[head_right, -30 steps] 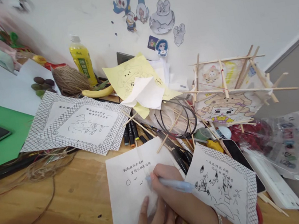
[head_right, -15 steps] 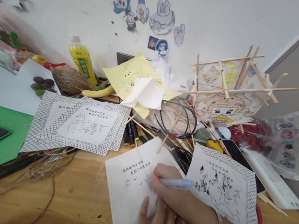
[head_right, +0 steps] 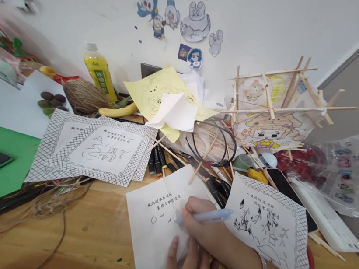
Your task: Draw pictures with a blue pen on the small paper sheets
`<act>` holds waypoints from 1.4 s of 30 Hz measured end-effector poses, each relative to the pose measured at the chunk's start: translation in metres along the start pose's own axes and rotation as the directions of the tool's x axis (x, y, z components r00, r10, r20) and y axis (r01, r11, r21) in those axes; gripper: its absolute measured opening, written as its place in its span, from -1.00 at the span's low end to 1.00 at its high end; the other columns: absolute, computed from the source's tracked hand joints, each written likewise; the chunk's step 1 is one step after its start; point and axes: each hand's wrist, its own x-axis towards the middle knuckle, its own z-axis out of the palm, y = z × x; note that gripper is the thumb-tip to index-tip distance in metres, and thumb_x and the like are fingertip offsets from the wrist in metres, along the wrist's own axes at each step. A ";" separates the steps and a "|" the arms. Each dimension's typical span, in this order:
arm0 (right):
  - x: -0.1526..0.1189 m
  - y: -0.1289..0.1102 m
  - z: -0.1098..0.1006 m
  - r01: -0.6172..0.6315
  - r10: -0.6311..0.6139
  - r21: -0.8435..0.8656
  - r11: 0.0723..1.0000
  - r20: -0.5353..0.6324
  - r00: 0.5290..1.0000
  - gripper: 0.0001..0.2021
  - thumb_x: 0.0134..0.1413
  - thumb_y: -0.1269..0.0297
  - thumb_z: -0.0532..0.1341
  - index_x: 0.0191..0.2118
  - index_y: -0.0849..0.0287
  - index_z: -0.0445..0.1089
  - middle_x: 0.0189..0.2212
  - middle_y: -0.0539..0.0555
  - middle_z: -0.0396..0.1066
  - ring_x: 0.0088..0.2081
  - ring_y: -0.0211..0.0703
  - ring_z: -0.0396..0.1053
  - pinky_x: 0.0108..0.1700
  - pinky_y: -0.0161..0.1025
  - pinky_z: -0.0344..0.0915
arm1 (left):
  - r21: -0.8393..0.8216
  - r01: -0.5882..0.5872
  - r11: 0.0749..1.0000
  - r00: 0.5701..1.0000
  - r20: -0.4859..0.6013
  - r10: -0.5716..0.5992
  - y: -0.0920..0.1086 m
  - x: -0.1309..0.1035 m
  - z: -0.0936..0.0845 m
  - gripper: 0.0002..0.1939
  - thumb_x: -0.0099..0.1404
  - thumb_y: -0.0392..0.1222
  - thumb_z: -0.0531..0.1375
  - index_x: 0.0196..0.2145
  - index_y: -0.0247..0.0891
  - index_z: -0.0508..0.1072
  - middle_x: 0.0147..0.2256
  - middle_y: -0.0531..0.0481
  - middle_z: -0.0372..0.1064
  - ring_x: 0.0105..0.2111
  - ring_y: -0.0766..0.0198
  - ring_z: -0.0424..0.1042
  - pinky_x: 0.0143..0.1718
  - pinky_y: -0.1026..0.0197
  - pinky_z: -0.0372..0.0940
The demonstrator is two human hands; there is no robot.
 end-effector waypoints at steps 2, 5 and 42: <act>0.000 0.000 0.000 -0.007 0.007 -0.002 1.000 0.006 1.000 -0.73 0.02 0.22 0.03 -0.64 0.14 0.08 -0.67 -0.07 0.08 -0.57 -0.28 0.07 -0.53 -0.32 0.00 | 0.003 -0.003 1.000 1.000 0.004 0.003 0.000 0.000 0.000 -0.74 0.33 -0.22 0.01 -0.08 -0.20 0.40 -0.15 -0.02 0.44 -0.17 0.09 0.38 -0.20 0.03 0.26; 0.001 -0.001 0.000 -0.007 0.007 0.015 1.000 0.028 1.000 -0.73 0.01 0.23 0.02 -0.65 0.14 0.07 -0.68 -0.07 0.08 -0.57 -0.27 0.08 -0.53 -0.32 0.01 | 0.004 -0.031 1.000 0.999 0.027 0.031 0.000 -0.001 0.000 -0.74 0.33 -0.22 0.02 -0.07 -0.21 0.38 -0.14 -0.04 0.44 -0.18 0.11 0.38 -0.19 0.03 0.26; -0.008 0.012 0.000 0.384 -0.335 0.112 0.917 -0.306 0.891 -0.86 0.16 0.35 0.05 -0.34 0.13 0.33 -0.51 -0.02 0.34 -0.46 -0.24 0.31 -0.40 -0.33 0.27 | 0.007 -0.082 0.997 0.991 -0.102 0.083 -0.009 0.009 -0.007 -0.79 0.33 -0.24 0.00 -0.17 -0.24 0.39 -0.22 -0.01 0.46 -0.21 0.11 0.40 -0.22 0.03 0.19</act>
